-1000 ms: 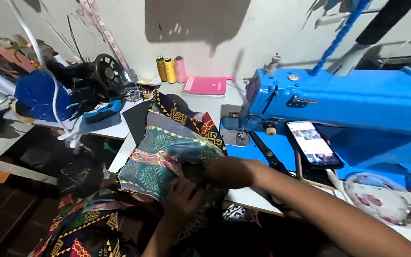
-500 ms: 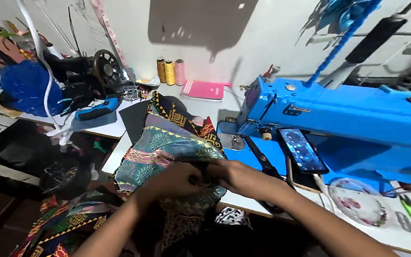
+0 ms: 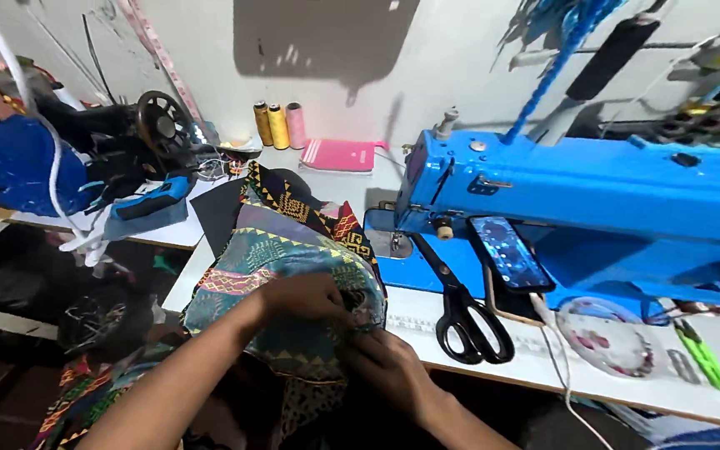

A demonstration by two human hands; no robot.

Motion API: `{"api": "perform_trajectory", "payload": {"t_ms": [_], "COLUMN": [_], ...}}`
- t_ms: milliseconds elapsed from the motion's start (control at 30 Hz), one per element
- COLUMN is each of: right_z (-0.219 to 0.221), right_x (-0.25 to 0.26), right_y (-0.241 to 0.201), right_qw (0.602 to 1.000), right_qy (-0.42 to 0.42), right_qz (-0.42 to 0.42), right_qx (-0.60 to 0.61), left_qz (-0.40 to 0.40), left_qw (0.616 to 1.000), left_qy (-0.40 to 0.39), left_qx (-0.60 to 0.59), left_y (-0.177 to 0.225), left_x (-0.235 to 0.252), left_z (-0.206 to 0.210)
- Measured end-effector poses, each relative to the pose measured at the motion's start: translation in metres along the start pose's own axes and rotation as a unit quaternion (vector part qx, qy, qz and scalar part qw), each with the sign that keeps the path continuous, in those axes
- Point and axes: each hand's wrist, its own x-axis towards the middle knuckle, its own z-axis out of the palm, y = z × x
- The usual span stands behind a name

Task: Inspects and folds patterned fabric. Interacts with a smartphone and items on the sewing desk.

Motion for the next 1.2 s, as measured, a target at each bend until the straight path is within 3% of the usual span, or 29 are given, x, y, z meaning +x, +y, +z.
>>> {"api": "perform_trajectory", "payload": {"t_ms": [167, 367, 700, 933, 1067, 1133, 1200], "right_z": [-0.008, -0.015, -0.023, -0.022, -0.045, -0.061, -0.068], "right_x": [0.003, -0.001, -0.008, -0.002, 0.030, 0.059, 0.086], "right_y": [0.006, 0.013, 0.018, 0.034, 0.041, 0.041, 0.045], "right_qw": [0.999, 0.993, 0.984, 0.978, 0.966, 0.970, 0.972], "right_qy": [-0.018, -0.065, -0.115, -0.143, -0.129, -0.119, -0.170], "right_qz": [-0.031, -0.036, -0.043, -0.010, 0.004, 0.026, 0.039], "right_qx": [0.038, 0.087, 0.131, 0.153, 0.222, 0.209, 0.157], "left_qz": [-0.073, -0.027, -0.038, -0.023, 0.002, -0.010, -0.022], "left_qw": [0.994, 0.991, 0.978, 0.959, 0.943, 0.941, 0.939], "left_qy": [0.053, 0.072, 0.138, 0.267, 0.318, 0.319, 0.322], "left_qx": [-0.066, -0.106, -0.151, -0.095, -0.101, -0.112, -0.120], "left_y": [0.006, 0.001, 0.007, 0.015, 0.014, 0.016, 0.019], "left_x": [-0.006, -0.010, -0.018, -0.024, -0.025, -0.025, -0.024], "left_z": [-0.007, -0.005, 0.013, 0.035, 0.047, 0.049, 0.049]}}
